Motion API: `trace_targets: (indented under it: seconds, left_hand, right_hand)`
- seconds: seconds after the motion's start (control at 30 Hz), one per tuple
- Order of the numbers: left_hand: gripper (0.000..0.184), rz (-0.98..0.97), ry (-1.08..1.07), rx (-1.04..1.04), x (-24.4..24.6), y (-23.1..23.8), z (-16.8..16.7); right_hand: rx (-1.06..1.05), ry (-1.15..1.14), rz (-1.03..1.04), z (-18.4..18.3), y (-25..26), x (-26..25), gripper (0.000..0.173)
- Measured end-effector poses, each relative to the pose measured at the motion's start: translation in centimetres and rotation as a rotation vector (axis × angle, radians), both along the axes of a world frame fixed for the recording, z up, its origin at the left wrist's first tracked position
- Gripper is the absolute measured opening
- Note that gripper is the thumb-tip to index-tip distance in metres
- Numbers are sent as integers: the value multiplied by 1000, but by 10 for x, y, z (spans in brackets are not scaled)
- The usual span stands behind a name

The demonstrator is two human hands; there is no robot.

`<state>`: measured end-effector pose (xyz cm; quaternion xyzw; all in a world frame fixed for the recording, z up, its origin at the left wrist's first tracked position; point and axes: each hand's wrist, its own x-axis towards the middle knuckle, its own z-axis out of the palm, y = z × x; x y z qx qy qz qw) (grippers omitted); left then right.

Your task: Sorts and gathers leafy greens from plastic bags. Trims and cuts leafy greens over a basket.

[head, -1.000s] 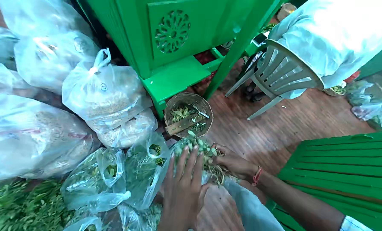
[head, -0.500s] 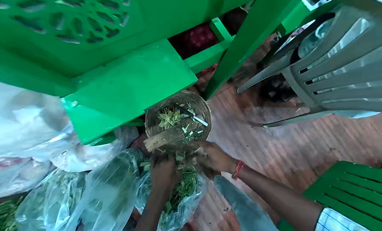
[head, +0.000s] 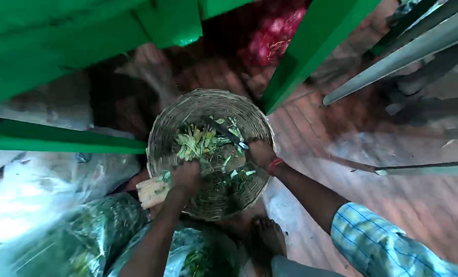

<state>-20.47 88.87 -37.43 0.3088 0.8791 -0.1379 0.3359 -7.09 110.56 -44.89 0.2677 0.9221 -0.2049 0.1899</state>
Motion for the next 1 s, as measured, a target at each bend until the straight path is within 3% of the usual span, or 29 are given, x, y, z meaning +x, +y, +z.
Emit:
trace_targets:
  seconds: [0.1, 0.23, 0.33, 0.4, 0.53, 0.73, 1.0]
  left_hand:
    - [62, 6, 59, 33, 12, -8, -17]
    - [59, 29, 138, 85, 18, -12, -19]
    - [60, 28, 164, 71, 21, -9, -20]
    - [62, 25, 176, 69, 24, -10, -23]
    - [64, 5, 199, 66, 28, -11, -26]
    - [58, 26, 207, 45, 29, -11, -25]
    - [59, 0, 245, 72, 37, -15, -36]
  right_hand:
    - [33, 16, 68, -7, -9, 13, 42]
    - [-31, 194, -83, 30, -40, 46, 38]
    - [-272, 353, -137, 45, -82, 80, 35]
    - [-403, 284, -101, 50, -116, 93, 40]
    - [-277, 95, -23, 43, -165, 87, 45]
    - [-157, -14, 56, 40, -176, 80, 38]
    - [-249, -37, -52, 23, -180, 41, 34]
